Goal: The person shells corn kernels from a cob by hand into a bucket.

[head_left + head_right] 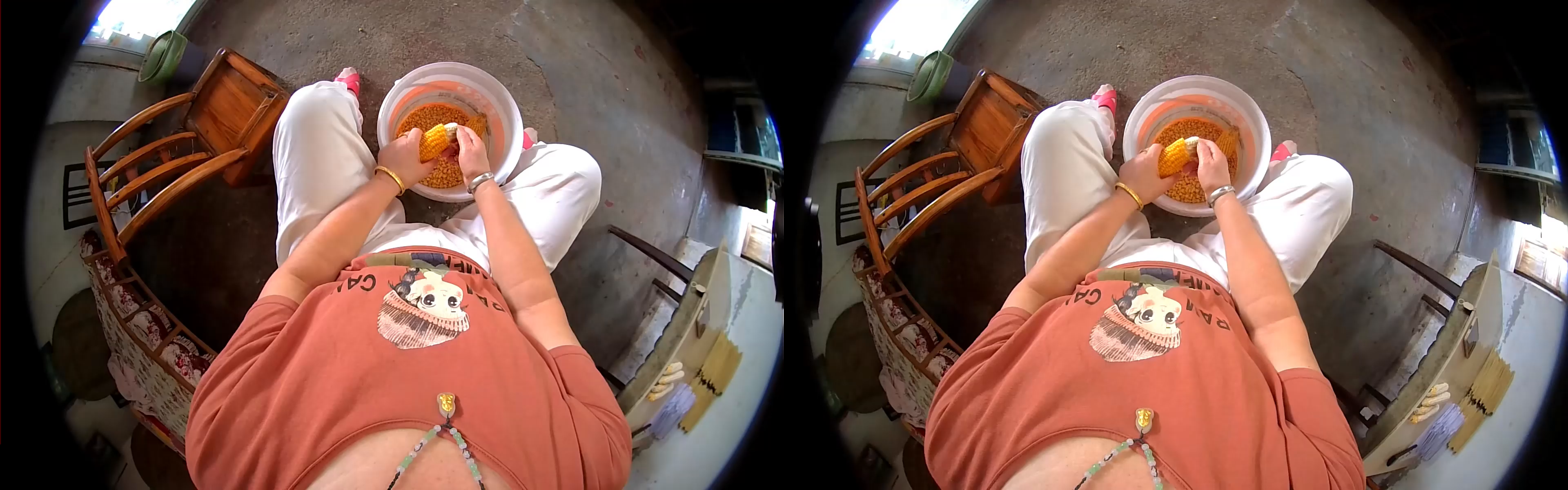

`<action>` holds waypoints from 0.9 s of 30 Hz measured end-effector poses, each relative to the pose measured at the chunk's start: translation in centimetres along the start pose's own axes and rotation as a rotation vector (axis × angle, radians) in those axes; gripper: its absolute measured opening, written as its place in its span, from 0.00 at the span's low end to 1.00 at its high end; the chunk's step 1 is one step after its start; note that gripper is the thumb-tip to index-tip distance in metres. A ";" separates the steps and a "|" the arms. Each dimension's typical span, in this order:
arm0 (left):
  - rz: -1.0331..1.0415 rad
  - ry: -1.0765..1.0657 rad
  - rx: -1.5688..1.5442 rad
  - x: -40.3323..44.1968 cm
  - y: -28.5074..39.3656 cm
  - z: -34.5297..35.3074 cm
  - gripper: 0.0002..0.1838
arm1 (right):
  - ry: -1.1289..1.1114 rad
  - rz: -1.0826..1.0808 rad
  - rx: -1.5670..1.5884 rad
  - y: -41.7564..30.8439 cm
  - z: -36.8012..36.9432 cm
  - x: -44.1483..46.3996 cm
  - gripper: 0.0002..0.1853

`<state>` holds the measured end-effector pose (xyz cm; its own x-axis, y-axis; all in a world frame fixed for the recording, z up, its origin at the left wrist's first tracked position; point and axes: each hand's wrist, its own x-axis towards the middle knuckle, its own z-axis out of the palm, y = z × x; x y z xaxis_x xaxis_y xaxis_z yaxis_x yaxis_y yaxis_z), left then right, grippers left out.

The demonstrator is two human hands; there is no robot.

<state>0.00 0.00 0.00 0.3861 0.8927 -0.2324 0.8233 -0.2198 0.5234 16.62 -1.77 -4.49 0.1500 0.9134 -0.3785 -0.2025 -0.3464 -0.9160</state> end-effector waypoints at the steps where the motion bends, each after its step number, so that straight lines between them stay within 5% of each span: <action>1: 0.036 0.042 -0.011 -0.1 -0.1 0.2 0.30 | 0.013 -0.014 0.024 -0.1 0.1 0.0 0.22; 8: 0.141 0.182 -0.030 -0.5 -0.2 -0.2 0.29 | 0.018 0.035 -0.016 -1.7 1.6 -0.7 0.23; 27: 0.106 0.096 -0.036 0.1 -1.0 0.4 0.23 | -0.066 -0.119 -0.174 -0.8 0.7 -0.5 0.24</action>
<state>-0.63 0.14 -0.84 0.4268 0.8993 -0.0958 0.7640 -0.3018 0.5704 16.04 -1.80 -3.46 0.0980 0.9601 -0.2621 -0.0165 -0.2617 -0.9650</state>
